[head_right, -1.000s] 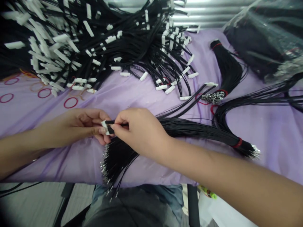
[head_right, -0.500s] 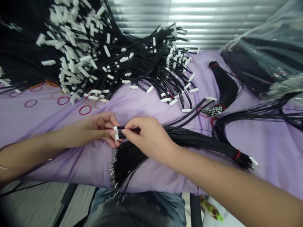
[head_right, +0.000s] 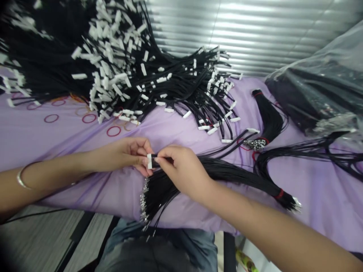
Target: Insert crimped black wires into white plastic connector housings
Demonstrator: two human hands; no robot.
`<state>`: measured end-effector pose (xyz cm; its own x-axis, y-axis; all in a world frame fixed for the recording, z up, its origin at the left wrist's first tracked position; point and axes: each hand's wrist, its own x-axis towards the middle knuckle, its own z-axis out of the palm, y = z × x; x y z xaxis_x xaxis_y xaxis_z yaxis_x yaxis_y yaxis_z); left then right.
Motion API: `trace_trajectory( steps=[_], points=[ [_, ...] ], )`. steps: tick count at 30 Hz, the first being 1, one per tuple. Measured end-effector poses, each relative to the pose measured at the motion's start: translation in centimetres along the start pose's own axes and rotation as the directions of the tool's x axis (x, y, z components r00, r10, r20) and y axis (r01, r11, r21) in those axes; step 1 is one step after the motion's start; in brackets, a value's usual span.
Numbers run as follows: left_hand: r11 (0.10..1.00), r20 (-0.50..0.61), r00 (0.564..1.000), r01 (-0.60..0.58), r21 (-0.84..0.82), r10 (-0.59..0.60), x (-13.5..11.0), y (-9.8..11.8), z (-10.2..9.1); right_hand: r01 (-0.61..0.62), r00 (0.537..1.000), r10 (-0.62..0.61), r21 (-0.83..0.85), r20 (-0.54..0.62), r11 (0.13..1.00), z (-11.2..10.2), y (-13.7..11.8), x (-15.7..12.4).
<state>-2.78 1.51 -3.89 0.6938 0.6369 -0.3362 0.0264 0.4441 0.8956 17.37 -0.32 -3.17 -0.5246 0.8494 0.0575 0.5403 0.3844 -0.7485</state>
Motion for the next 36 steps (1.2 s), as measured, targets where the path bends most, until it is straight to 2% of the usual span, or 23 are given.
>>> trace_trajectory(
  steps=[3, 5, 6, 8, 11, 13, 16, 20, 26, 33, 36],
  points=[
    [1.0, -0.042, 0.999, 0.001, 0.01, -0.001, 0.0, 0.3, 0.2, 0.114, 0.991, -0.123, -0.162, -0.051, 0.98, -0.5, 0.2, -0.4],
    [1.0, -0.109, 0.994, -0.013, 0.028, 0.016, 0.1, 0.6, 0.1, 0.185, 0.966, -0.234, -0.337, -0.109, 0.923, -1.1, 0.3, -0.9],
    [0.999, -0.139, 0.99, -0.021, 0.042, 0.026, 0.1, 0.7, 0.0, 0.205, 0.955, -0.273, -0.407, -0.115, 0.89, -1.4, 0.3, -1.1],
    [0.997, -0.177, 0.983, -0.031, 0.068, 0.043, 0.2, 0.8, -0.2, 0.224, 0.958, -0.281, -0.469, -0.054, 0.854, -1.8, 0.3, -1.5],
    [0.993, -0.189, 0.98, -0.039, 0.111, 0.06, 0.2, 0.9, -0.5, 0.241, 0.97, -0.215, -0.424, 0.109, 0.873, -1.9, 0.6, -1.6],
    [0.987, -0.19, 0.978, -0.054, 0.152, 0.083, 0.2, 0.9, -0.6, 0.239, 0.969, -0.195, -0.37, 0.154, 0.897, -1.8, 0.8, -1.5],
    [0.982, -0.195, 0.976, -0.061, 0.181, 0.096, 0.1, 0.9, -0.4, 0.215, 0.972, -0.171, -0.305, 0.164, 0.928, -1.5, 1.0, -1.3],
    [0.981, -0.208, 0.974, -0.045, 0.187, 0.085, 0.2, 0.9, -0.3, 0.188, 0.975, -0.127, -0.368, 0.182, 0.911, -1.2, 0.7, -1.1],
    [0.982, -0.206, 0.976, -0.036, 0.186, 0.074, 0.3, 1.1, -0.1, 0.24, 0.963, -0.169, -0.385, 0.209, 0.891, -1.0, 0.1, -1.1],
    [0.982, -0.248, 0.969, 0.04, 0.185, 0.007, -0.2, 1.9, 0.8, 0.192, 0.979, -0.155, -0.351, 0.131, 0.916, -0.6, 0.1, -1.5],
    [0.974, -0.254, 0.967, 0.05, 0.22, 0.008, -0.4, 2.1, 0.8, 0.209, 0.973, -0.157, -0.354, 0.17, 0.911, -0.4, 0.3, -1.3]
  ],
)
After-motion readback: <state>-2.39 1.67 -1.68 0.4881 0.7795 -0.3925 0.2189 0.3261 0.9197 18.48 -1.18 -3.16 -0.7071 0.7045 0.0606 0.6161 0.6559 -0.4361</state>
